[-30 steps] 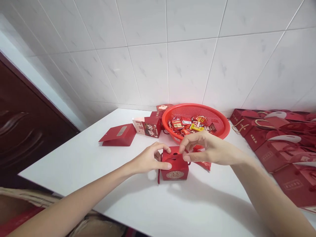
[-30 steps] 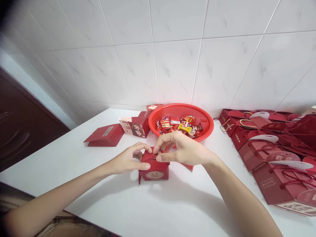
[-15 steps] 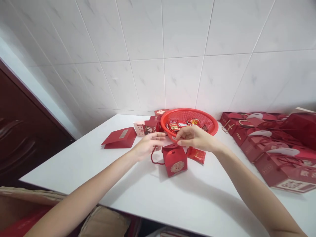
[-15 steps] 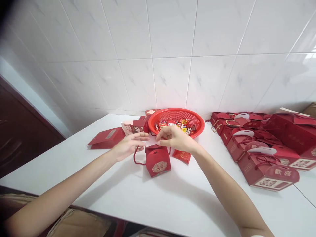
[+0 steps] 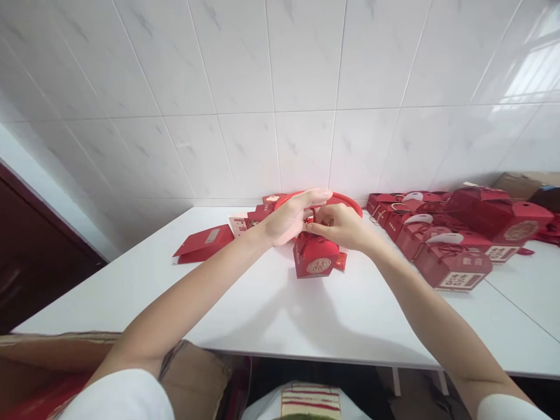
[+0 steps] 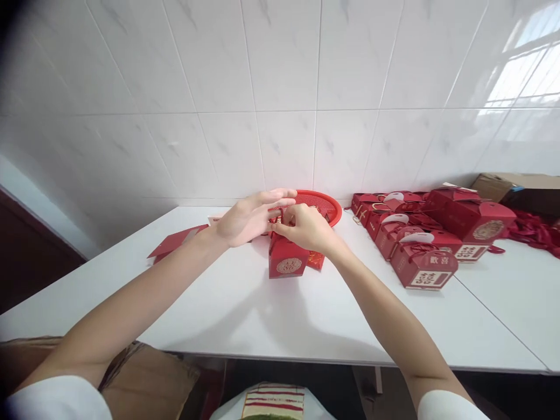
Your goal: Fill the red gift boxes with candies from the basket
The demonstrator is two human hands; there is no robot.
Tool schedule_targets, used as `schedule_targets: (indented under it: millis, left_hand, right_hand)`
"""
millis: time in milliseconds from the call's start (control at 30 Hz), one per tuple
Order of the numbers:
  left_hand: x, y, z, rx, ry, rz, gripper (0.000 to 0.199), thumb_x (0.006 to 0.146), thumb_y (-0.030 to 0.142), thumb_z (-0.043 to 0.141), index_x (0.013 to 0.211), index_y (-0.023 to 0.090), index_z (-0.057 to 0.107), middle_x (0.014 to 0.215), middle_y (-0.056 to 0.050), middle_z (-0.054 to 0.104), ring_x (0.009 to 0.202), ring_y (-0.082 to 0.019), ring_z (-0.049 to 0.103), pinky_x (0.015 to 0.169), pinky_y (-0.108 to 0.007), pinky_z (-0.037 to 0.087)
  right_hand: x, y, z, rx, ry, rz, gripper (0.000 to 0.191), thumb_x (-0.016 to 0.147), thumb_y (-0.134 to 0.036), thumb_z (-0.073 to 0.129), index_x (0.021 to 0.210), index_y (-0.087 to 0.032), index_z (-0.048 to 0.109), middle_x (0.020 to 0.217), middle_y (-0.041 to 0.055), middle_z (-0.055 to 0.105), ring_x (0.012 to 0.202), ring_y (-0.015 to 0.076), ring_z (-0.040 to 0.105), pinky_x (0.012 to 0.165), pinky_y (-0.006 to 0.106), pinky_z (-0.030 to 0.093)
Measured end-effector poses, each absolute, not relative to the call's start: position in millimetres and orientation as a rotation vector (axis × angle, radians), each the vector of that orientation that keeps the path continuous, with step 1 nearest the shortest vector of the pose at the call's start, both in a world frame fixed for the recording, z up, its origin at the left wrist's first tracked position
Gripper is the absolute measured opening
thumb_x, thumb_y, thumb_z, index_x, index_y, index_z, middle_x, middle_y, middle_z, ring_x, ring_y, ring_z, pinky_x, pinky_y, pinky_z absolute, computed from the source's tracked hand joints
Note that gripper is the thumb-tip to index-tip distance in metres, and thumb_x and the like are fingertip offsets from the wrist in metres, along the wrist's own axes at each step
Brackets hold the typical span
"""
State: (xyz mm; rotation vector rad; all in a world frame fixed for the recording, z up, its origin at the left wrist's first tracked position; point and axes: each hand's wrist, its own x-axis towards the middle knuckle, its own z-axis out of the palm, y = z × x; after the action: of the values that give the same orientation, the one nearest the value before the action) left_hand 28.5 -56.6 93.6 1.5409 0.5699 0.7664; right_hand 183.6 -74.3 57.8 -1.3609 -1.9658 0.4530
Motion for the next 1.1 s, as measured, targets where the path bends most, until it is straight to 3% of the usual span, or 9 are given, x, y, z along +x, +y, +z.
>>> schedule_targets:
  millis: [100, 200, 333, 500, 700, 900, 1100]
  left_hand:
    - [37, -58, 97, 1.609, 0.489, 0.703, 0.035, 0.084, 0.045, 0.062, 0.105, 0.017, 0.062, 0.101, -0.008, 0.065, 0.101, -0.026, 0.062, 0.08, -0.035, 0.05]
    - [37, -60, 92, 1.714, 0.477, 0.712, 0.042, 0.081, 0.042, 0.066, 0.115, 0.019, 0.058, 0.115, -0.01, 0.063, 0.108, -0.027, 0.061, 0.087, -0.038, 0.05]
    - [33, -63, 65, 2.007, 0.692, 0.942, 0.07, 0.065, 0.031, 0.082, 0.129, 0.022, 0.053, 0.133, -0.012, 0.055, 0.12, -0.03, 0.056, 0.099, -0.045, 0.047]
    - [34, -69, 23, 2.001, 0.905, 0.834, 0.095, 0.059, 0.041, 0.089, 0.141, 0.024, 0.044, 0.144, -0.015, 0.049, 0.134, -0.035, 0.046, 0.106, -0.051, 0.043]
    - [42, -80, 15, 2.006, 0.814, 0.814, 0.084, 0.062, 0.023, 0.082, 0.138, 0.022, 0.047, 0.13, -0.01, 0.061, 0.121, -0.031, 0.057, 0.103, -0.046, 0.046]
    - [40, -69, 8, 2.173, 0.776, 0.809, 0.038, 0.064, 0.018, 0.075, 0.102, 0.019, 0.067, 0.108, -0.006, 0.063, 0.109, -0.028, 0.059, 0.095, -0.041, 0.049]
    - [36, -66, 3, 2.16, 0.648, 0.716, 0.037, 0.06, 0.011, 0.066, 0.096, 0.018, 0.064, 0.101, -0.003, 0.062, 0.098, -0.024, 0.057, 0.086, -0.037, 0.049]
  right_hand:
    - [184, -84, 63, -1.419, -1.865, 0.42, 0.024, 0.079, -0.028, 0.062, 0.06, -0.019, 0.049, 0.061, -0.0014, 0.054, 0.056, 0.0114, 0.048, 0.052, 0.026, 0.031]
    - [188, -92, 66, -1.429, -1.727, 0.418, 0.016, 0.076, -0.022, 0.057, 0.062, -0.019, 0.05, 0.061, -0.0019, 0.055, 0.057, 0.0117, 0.049, 0.053, 0.026, 0.032]
    - [198, -97, 66, -1.36, -1.501, 0.503, 0.012, 0.072, -0.023, 0.057, 0.062, -0.019, 0.051, 0.057, -0.0031, 0.053, 0.055, 0.0118, 0.051, 0.052, 0.024, 0.037]
    - [201, -107, 64, -1.271, -1.395, 0.557, 0.011, 0.07, -0.024, 0.056, 0.061, -0.019, 0.051, 0.054, -0.0045, 0.051, 0.05, 0.0109, 0.052, 0.05, 0.023, 0.04]
    - [196, -113, 56, -1.24, -1.392, 0.589, 0.008, 0.067, -0.023, 0.056, 0.062, -0.019, 0.053, 0.054, -0.0033, 0.055, 0.051, 0.0115, 0.053, 0.05, 0.023, 0.042]
    - [198, -111, 45, -1.186, -1.384, 0.717, 0.009, 0.066, -0.024, 0.059, 0.061, -0.019, 0.053, 0.057, -0.0011, 0.06, 0.058, 0.0132, 0.059, 0.055, 0.023, 0.047]
    - [195, -115, 41, -1.215, -1.39, 0.824, 0.013, 0.065, -0.014, 0.061, 0.057, -0.019, 0.051, 0.054, -0.0018, 0.06, 0.055, 0.011, 0.058, 0.054, 0.021, 0.048]
